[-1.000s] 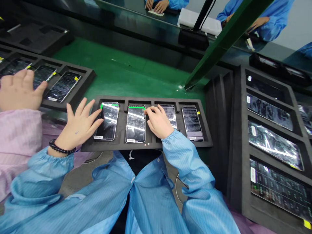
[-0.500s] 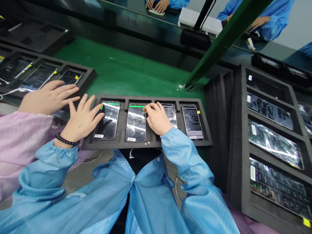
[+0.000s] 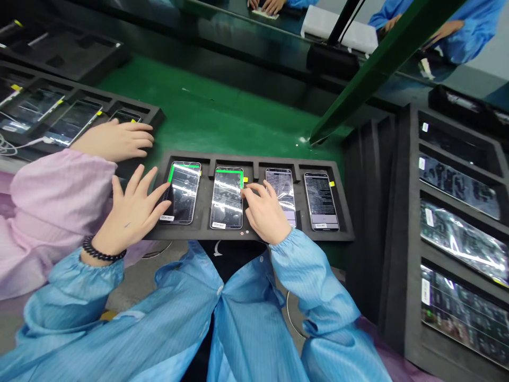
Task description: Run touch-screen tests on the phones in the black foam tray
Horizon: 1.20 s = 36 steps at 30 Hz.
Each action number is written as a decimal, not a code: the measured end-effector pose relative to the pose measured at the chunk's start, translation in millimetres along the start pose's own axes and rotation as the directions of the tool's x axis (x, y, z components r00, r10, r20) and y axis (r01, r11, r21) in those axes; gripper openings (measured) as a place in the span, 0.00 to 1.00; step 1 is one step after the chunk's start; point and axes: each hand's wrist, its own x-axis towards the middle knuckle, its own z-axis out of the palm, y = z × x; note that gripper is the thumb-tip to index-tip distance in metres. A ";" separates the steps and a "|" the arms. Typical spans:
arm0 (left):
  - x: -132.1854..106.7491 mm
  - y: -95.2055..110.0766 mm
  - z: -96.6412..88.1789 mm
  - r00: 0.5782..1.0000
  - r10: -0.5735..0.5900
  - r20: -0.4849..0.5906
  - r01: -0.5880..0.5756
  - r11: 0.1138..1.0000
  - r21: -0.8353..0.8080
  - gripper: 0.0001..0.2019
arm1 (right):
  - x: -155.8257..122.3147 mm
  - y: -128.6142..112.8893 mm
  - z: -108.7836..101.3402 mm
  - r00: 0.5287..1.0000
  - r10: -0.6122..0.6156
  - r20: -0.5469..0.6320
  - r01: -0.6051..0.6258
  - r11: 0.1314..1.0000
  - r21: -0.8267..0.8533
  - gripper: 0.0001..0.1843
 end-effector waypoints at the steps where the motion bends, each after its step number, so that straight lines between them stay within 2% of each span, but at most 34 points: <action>1: -3.5 0.7 0.5 1.000 0.006 -0.004 -0.006 1.000 -0.002 0.30 | -2.7 -2.0 0.1 1.000 -0.001 0.004 0.001 1.000 0.002 0.21; 8: -28.1 5.9 1.1 1.000 0.007 -0.014 -0.007 0.999 -0.034 0.28 | -22.9 -16.0 -0.8 1.000 -0.009 0.010 0.009 1.000 -0.018 0.24; 12: -40.1 11.4 -2.3 1.000 0.014 0.005 -0.013 1.000 -0.018 0.30 | -32.9 -24.1 -4.0 0.999 -0.026 0.035 0.027 0.999 -0.022 0.25; 20: -61.9 15.7 -12.0 0.996 0.089 0.022 -0.089 0.995 0.036 0.33 | -45.8 -38.5 -9.8 0.997 -0.069 0.038 0.070 0.996 -0.050 0.19; 26: -62.4 1.5 -21.7 0.989 0.144 0.025 -0.145 0.989 0.041 0.26 | -43.2 -37.8 -21.4 0.986 -0.138 0.094 0.140 0.990 -0.016 0.14; 29: -56.5 -10.2 -23.3 0.976 0.217 0.018 -0.217 0.976 0.013 0.22 | -36.0 -31.7 -28.8 0.974 -0.181 0.139 0.179 0.984 0.022 0.14; 32: -48.5 -25.3 -20.9 0.942 0.335 0.004 -0.335 0.942 -0.016 0.20 | -29.8 -24.0 -33.0 0.955 -0.227 0.193 0.218 0.974 0.068 0.15; 36: -39.1 -47.9 -14.2 0.886 0.463 -0.024 -0.464 0.883 -0.073 0.17 | -28.9 -13.8 -31.8 0.938 -0.287 0.193 0.270 0.957 0.109 0.17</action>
